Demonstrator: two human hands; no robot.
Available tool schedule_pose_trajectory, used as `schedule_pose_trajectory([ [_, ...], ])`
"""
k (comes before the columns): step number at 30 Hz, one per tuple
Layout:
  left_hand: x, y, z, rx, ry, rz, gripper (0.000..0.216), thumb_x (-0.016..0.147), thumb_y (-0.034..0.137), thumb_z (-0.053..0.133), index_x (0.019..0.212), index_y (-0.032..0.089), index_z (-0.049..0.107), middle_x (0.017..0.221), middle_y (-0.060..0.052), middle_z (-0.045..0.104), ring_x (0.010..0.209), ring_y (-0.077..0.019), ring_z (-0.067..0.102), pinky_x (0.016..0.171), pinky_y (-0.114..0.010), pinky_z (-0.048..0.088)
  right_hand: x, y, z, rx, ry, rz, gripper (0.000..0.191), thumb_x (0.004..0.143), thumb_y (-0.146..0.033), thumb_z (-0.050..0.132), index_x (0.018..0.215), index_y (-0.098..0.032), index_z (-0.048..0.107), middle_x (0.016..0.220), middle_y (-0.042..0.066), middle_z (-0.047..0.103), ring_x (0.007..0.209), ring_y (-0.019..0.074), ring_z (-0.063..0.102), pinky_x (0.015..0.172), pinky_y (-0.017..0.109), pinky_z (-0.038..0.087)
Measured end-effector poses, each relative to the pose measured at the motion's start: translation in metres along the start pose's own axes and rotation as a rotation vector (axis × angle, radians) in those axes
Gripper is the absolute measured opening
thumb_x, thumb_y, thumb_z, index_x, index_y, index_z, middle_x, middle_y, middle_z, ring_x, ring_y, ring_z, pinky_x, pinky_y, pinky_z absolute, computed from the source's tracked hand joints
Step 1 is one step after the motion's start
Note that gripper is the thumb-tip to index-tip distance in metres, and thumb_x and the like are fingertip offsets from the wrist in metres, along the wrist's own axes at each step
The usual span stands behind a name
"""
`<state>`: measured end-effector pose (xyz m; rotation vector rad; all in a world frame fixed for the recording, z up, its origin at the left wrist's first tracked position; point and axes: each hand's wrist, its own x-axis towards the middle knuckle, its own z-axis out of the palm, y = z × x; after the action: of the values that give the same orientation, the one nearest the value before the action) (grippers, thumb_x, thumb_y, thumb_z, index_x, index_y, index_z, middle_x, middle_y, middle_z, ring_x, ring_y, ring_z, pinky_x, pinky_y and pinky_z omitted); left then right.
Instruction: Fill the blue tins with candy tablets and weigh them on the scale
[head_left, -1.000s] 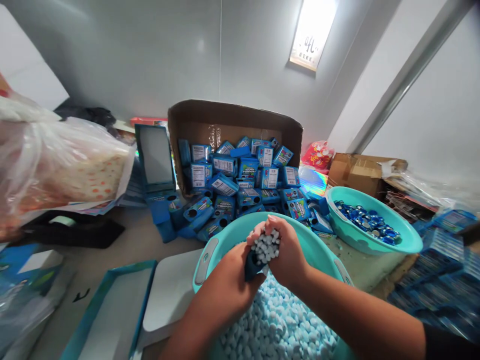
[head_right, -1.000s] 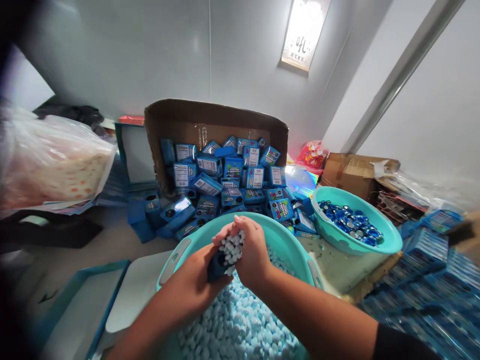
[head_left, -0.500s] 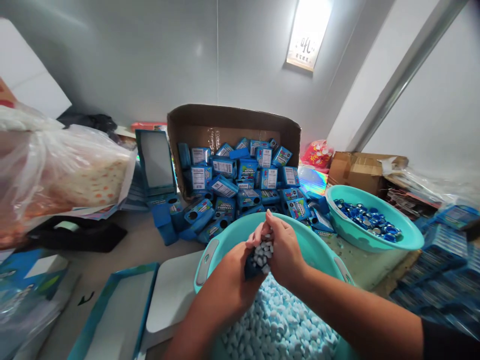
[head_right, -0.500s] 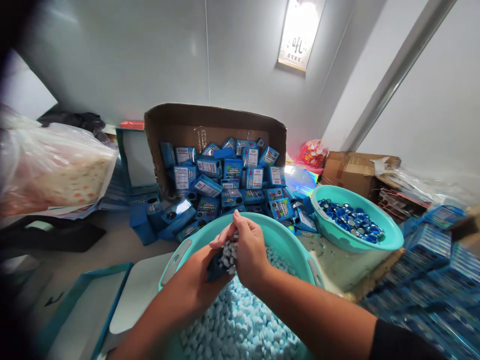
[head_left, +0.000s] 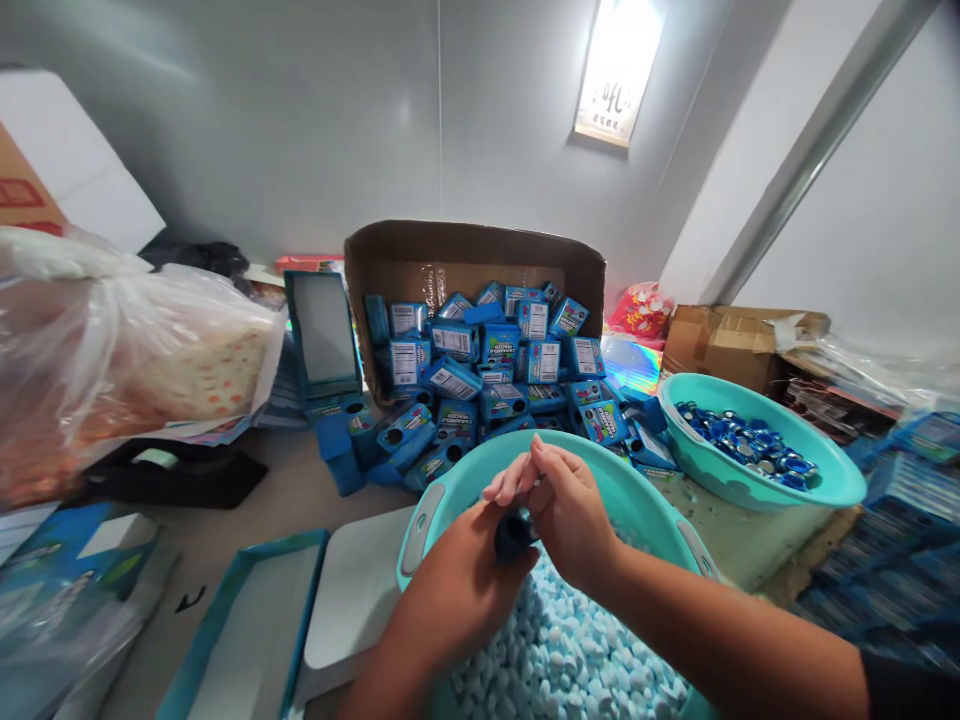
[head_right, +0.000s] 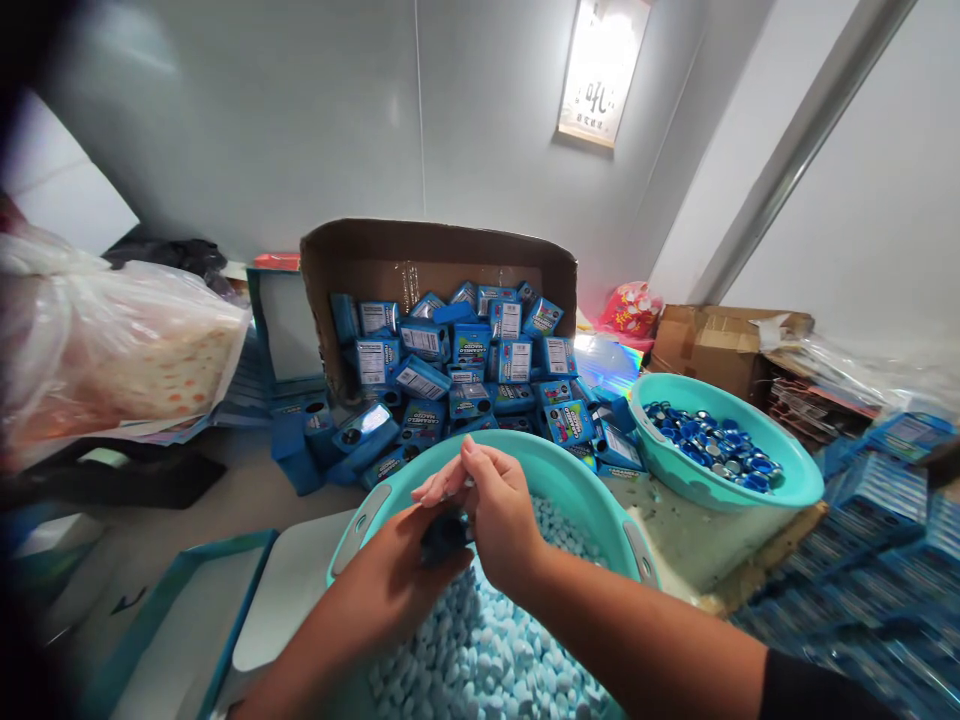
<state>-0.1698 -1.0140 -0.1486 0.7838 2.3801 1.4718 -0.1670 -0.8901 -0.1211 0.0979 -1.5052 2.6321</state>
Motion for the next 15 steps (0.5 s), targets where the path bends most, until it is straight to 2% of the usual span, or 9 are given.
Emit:
schedule_pose_trajectory([
  [4,0.001,0.0,-0.002,0.019,0.045,0.039,0.018,0.082,0.019,0.055,0.098,0.023,0.062,0.1,-0.002,0.07,0.096,-0.0212,0.063,0.082,-0.032,0.046,-0.001,0.002,-0.001,-0.035,-0.047,0.016,0.042,0.086,-0.042,0.063,0.051,-0.019,0.059,0.062,0.005,0.07,0.072,0.0209,0.067,0.081,0.036,0.052],
  [6,0.004,0.001,-0.003,0.023,0.074,-0.016,0.015,0.081,0.02,0.056,0.094,0.023,0.063,0.099,-0.002,0.071,0.096,-0.0221,0.064,0.081,-0.033,0.046,0.0,0.004,-0.003,-0.096,-0.067,0.026,0.044,0.088,-0.043,0.06,0.052,-0.018,0.064,0.07,0.007,0.073,0.079,0.0212,0.067,0.085,0.035,0.05],
  [9,0.006,0.003,-0.003,0.057,0.082,-0.137,0.017,0.082,0.024,0.055,0.094,0.022,0.066,0.097,-0.004,0.073,0.091,-0.0244,0.066,0.077,-0.036,0.048,0.002,0.005,-0.007,-0.256,-0.094,0.015,0.042,0.09,-0.044,0.055,0.064,-0.018,0.075,0.094,0.009,0.075,0.093,0.0214,0.066,0.088,0.033,0.048],
  [11,0.006,0.004,-0.003,0.084,0.07,-0.166,0.023,0.083,0.028,0.055,0.101,0.022,0.067,0.097,-0.005,0.074,0.089,-0.0263,0.068,0.076,-0.038,0.049,0.004,0.001,-0.012,-0.412,-0.124,-0.027,0.038,0.092,-0.042,0.053,0.076,-0.02,0.079,0.109,0.009,0.072,0.1,0.0216,0.064,0.09,0.034,0.047],
  [13,0.006,0.004,-0.003,0.054,0.086,-0.157,0.033,0.082,0.028,0.056,0.113,0.022,0.065,0.106,-0.007,0.074,0.096,-0.0272,0.068,0.081,-0.039,0.05,0.005,-0.006,-0.02,-0.651,-0.137,-0.139,0.025,0.091,-0.034,0.056,0.091,-0.025,0.079,0.12,0.007,0.068,0.107,0.0225,0.06,0.095,0.037,0.044],
  [15,0.005,0.003,-0.002,0.017,0.122,-0.169,0.044,0.081,0.027,0.058,0.124,0.02,0.061,0.12,-0.009,0.07,0.11,-0.0277,0.064,0.094,-0.041,0.048,0.006,-0.014,-0.03,-0.954,-0.132,-0.255,0.021,0.085,-0.024,0.062,0.097,-0.028,0.078,0.115,0.006,0.069,0.106,0.0237,0.059,0.095,0.039,0.042],
])
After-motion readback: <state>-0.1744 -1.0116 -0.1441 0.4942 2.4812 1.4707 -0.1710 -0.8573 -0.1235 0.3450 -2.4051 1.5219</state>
